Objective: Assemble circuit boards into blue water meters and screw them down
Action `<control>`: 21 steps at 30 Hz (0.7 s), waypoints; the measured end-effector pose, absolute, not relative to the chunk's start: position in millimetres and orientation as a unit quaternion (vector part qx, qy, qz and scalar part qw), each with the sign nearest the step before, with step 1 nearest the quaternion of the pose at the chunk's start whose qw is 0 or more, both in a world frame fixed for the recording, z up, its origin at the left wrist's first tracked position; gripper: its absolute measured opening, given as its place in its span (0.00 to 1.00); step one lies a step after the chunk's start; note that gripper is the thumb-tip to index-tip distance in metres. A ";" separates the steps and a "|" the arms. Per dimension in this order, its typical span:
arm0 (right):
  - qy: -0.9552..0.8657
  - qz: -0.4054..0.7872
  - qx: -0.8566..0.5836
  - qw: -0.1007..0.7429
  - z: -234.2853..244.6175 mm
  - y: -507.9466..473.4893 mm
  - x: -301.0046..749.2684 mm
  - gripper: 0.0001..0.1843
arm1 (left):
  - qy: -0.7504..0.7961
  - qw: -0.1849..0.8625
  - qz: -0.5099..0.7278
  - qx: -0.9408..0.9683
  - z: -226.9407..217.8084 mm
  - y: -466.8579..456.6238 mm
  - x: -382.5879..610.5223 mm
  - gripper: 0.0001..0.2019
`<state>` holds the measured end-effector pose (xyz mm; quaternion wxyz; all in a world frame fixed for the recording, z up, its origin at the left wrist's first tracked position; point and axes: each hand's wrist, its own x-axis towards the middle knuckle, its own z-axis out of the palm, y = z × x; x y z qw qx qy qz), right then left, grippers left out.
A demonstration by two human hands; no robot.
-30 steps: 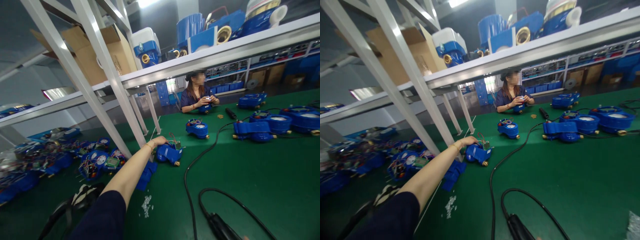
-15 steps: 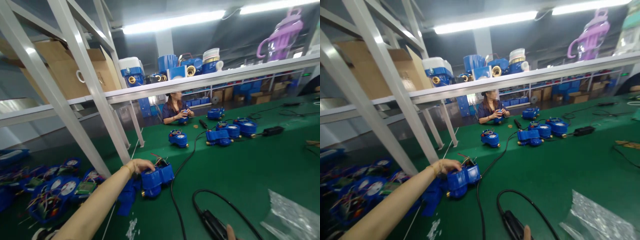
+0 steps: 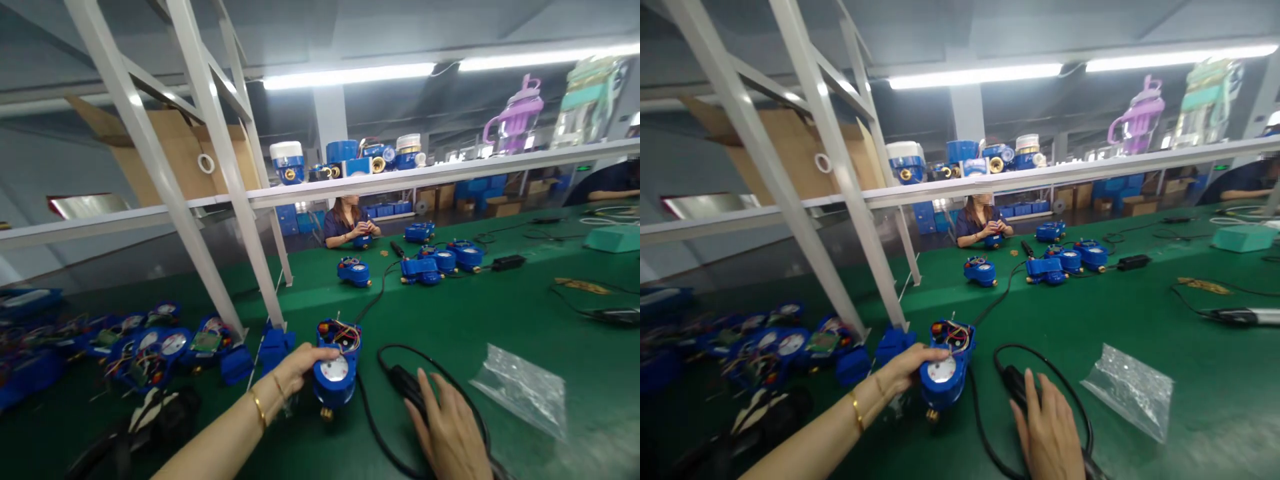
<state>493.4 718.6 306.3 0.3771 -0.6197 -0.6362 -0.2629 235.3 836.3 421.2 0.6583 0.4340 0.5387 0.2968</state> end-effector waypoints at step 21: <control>-0.622 0.339 -0.610 0.356 409.5 671.7 385.9 0.35 | 0.577 0.600 0.474 0.287 372.8 605.2 219.5 0.33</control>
